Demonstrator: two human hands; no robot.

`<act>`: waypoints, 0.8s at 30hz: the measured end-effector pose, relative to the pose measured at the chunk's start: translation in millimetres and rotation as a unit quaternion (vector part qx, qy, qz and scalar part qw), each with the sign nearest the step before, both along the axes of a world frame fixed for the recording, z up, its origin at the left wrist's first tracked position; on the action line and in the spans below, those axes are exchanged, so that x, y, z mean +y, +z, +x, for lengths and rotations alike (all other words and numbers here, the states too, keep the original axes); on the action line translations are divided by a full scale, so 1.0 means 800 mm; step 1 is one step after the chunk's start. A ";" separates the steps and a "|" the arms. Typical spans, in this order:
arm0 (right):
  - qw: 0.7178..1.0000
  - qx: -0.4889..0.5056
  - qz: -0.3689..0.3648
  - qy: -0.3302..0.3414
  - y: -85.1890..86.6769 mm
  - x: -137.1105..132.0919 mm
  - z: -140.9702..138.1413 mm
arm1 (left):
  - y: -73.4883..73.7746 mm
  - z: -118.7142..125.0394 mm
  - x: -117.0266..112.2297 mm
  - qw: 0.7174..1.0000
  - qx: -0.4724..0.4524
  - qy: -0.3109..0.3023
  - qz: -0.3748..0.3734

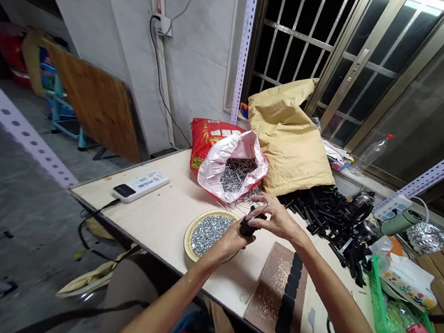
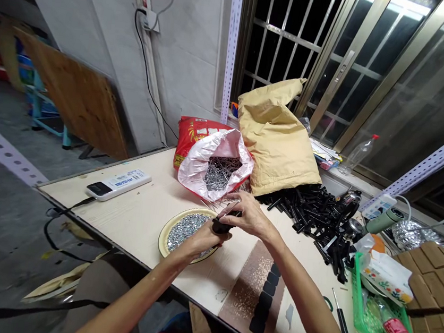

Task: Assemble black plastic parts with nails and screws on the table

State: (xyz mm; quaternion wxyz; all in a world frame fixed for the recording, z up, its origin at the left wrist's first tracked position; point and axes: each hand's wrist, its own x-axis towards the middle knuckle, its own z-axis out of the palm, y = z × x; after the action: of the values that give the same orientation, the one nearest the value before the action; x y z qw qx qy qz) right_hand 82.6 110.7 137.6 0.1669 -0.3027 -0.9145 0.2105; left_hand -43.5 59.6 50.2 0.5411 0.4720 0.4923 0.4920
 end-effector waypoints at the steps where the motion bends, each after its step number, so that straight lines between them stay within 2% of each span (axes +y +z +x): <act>1: 1.000 -0.002 -0.002 0.002 0.001 -0.001 -0.001 | 0.001 0.001 0.000 1.000 0.000 -0.001 -0.001; 5: 0.999 0.031 -0.044 0.006 0.005 0.001 -0.004 | 0.007 0.002 -0.002 1.000 -0.002 -0.001 -0.022; 9: 0.995 0.049 -0.081 0.039 0.007 0.007 -0.011 | 0.016 0.000 -0.005 0.999 -0.006 -0.016 -0.042; 13: 0.997 -0.016 -0.066 0.019 0.007 0.011 -0.016 | 0.021 -0.003 -0.006 0.998 -0.007 -0.017 -0.060; 16: 0.995 -0.088 -0.042 -0.014 0.007 0.011 -0.015 | 0.018 -0.003 -0.004 0.998 -0.001 -0.006 -0.057; 18: 0.995 -0.099 -0.030 -0.015 0.007 0.010 -0.013 | 0.016 -0.002 -0.002 0.999 0.005 0.014 -0.050; 21: 0.999 -0.029 -0.023 0.018 0.007 0.010 -0.011 | 0.017 0.000 -0.001 0.998 -0.001 0.028 -0.052; 24: 0.995 0.080 -0.033 0.041 0.005 0.012 -0.008 | 0.020 -0.001 -0.004 0.998 -0.023 0.009 -0.065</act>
State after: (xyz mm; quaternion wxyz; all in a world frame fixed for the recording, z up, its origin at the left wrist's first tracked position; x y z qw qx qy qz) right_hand 76.1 120.6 141.2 0.2206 -0.2529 -0.9022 0.2711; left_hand -44.3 56.2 66.4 0.5774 0.4200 0.5152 0.4741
